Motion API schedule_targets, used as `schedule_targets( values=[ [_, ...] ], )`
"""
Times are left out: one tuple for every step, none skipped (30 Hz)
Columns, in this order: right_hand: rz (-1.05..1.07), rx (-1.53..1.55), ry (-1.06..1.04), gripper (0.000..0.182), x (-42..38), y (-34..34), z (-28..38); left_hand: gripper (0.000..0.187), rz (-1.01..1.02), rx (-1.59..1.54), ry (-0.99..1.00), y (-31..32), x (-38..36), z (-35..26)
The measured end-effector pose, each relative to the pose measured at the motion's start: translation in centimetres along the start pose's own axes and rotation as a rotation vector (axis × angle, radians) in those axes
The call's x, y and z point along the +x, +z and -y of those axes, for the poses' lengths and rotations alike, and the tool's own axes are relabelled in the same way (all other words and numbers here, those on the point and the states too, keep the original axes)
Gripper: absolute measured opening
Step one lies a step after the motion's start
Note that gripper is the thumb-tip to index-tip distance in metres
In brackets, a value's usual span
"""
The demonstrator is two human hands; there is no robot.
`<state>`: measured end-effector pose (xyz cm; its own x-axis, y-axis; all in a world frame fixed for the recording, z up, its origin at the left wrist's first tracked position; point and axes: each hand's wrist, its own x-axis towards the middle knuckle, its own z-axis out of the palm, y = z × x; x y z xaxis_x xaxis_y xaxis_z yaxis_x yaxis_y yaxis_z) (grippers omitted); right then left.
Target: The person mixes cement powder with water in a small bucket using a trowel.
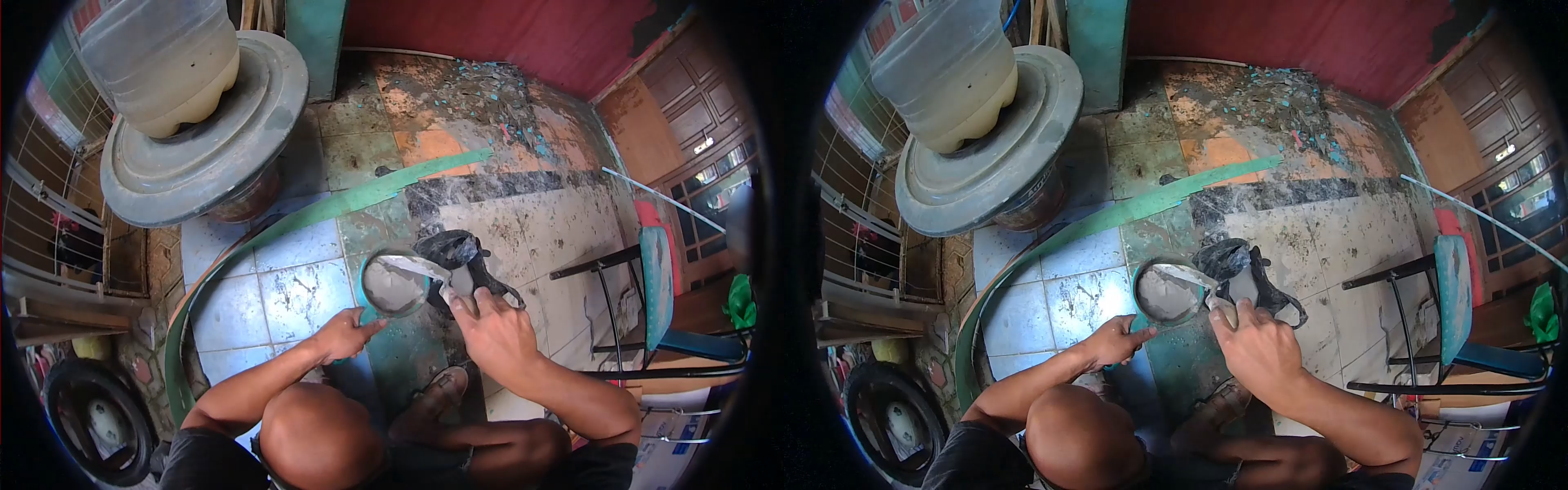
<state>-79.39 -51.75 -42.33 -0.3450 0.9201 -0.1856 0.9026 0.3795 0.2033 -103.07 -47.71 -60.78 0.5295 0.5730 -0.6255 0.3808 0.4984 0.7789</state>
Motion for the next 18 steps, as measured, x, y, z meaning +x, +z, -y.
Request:
schedule_targets(
  values=[
    [-0.017,0.01,0.009,0.04,-0.3,0.3,-0.1,0.047,-0.005,-0.009,-0.005,0.0,0.0,0.1],
    [-0.034,0.021,0.017,0.039,-0.5,0.7,-0.3,0.046,-0.01,-0.018,-0.011,-0.1,-0.1,0.1],
    [-0.034,0.057,0.046,0.039,-0.8,1.3,-0.6,0.045,-0.014,-0.027,-0.015,-0.1,-0.1,0.2],
    [-0.036,0.092,0.075,0.039,-1.1,2.0,-0.9,0.045,-0.014,-0.024,-0.014,-0.1,0.0,0.3],
    [-0.037,0.128,0.103,0.038,-1.3,2.5,-1.4,0.045,-0.016,-0.023,-0.013,-0.2,0.1,0.5],
    [-0.048,0.254,0.132,0.038,-1.5,2.9,-1.8,0.044,-0.017,-0.021,-0.013,-0.2,0.0,0.7],
    [-0.062,0.38,0.162,0.038,-1.8,3.2,-2.3,0.043,-0.001,-0.027,-0.009,-0.4,0.0,0.8],
    [-0.077,0.506,0.19,0.039,-2.0,3.6,-3.0,0.042,0.012,-0.033,-0.005,-0.5,0.0,0.7],
    [-0.203,0.633,0.141,0.039,-2.3,4.9,-4.0,0.041,0.025,-0.041,-0.002,-0.7,-0.1,0.8],
    [-0.17,0.8,0.221,0.038,-3.0,5.2,-4.8,0.04,0.014,-0.068,-0.007,-0.9,-0.1,1.0],
    [-0.135,0.967,0.303,0.038,-3.8,5.5,-5.4,0.038,0.004,-0.093,-0.012,-1.0,0.0,1.4],
    [-0.099,1.133,0.39,0.038,-4.2,5.7,-5.7,0.037,-0.004,-0.115,-0.017,-1.2,0.1,1.6],
    [-0.019,1.291,0.568,0.038,-4.4,3.3,-5.6,0.036,-0.031,-0.124,-0.028,-1.3,-0.1,1.6],
    [-0.055,1.336,0.598,0.037,-5.1,2.7,-6.1,0.034,-0.056,-0.13,-0.038,-1.6,-0.4,1.4],
    [-0.092,1.381,0.633,0.037,-6.1,2.6,-7.1,0.032,-0.076,-0.134,-0.051,-1.8,-0.7,1.4],
    [-0.132,1.426,0.671,0.037,-7.3,2.4,-8.1,0.031,-0.093,-0.132,-0.044,-2.2,-0.6,1.8],
    [-0.166,1.43,0.725,0.037,-8.3,1.7,-8.8,0.03,-0.108,-0.128,-0.035,-2.7,-0.5,2.5],
    [-0.2,1.432,0.781,0.037,-9.3,0.9,-9.6,0.029,-0.122,-0.124,-0.027,-3.2,-0.3,3.3]
  ],
)
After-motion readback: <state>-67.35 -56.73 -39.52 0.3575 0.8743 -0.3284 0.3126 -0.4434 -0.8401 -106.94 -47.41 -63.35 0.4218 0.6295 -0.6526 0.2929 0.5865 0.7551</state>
